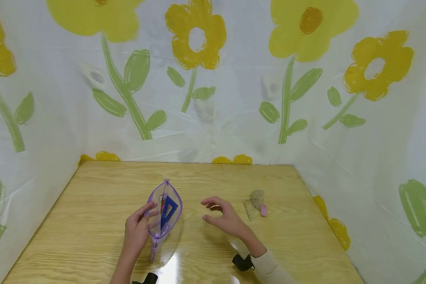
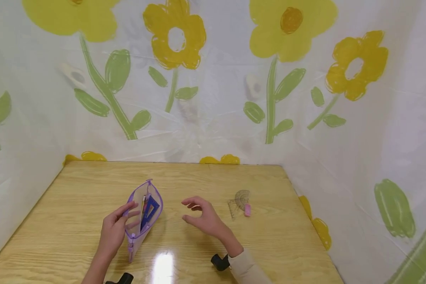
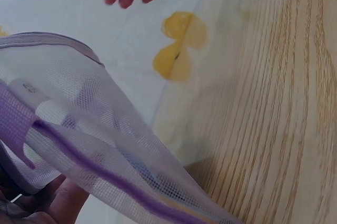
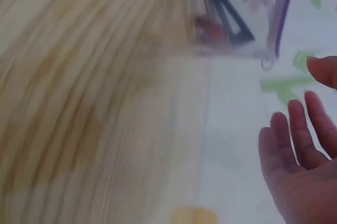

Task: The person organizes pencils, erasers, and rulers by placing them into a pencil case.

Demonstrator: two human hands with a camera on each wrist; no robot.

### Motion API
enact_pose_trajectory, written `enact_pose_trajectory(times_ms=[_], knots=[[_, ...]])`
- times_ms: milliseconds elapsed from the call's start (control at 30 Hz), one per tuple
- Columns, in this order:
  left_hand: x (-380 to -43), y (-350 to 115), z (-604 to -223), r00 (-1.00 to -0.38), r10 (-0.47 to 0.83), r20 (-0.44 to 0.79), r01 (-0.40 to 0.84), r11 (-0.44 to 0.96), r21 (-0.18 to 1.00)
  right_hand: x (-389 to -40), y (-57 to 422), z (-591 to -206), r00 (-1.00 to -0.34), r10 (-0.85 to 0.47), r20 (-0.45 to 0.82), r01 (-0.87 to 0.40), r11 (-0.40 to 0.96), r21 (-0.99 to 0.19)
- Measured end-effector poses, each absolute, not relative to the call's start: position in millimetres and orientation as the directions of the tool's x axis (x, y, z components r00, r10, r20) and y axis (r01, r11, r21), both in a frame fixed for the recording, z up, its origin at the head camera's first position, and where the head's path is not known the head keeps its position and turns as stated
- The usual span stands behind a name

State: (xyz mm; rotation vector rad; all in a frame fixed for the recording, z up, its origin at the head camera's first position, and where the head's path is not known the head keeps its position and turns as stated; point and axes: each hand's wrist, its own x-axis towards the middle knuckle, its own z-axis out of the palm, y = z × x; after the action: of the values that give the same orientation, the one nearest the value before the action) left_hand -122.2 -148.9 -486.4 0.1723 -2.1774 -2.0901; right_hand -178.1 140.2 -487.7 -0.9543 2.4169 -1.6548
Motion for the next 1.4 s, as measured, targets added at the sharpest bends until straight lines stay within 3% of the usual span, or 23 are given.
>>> enact_pose_trajectory(times_ms=[333,1400], knots=[[-121.3,-149.4,-485.3,-0.987,-0.161,0.013,0.004,0.059,0.998,-177.6,200.8,-493.8,-0.847,-0.506,0.162,-0.368,0.338,-0.867],[-121.9,-148.9,-485.4,-0.984,-0.177,0.031,0.022,0.051,0.998,-156.5,320.7,-505.7,-0.951,-0.274,0.144,-0.273,0.522,-0.808]])
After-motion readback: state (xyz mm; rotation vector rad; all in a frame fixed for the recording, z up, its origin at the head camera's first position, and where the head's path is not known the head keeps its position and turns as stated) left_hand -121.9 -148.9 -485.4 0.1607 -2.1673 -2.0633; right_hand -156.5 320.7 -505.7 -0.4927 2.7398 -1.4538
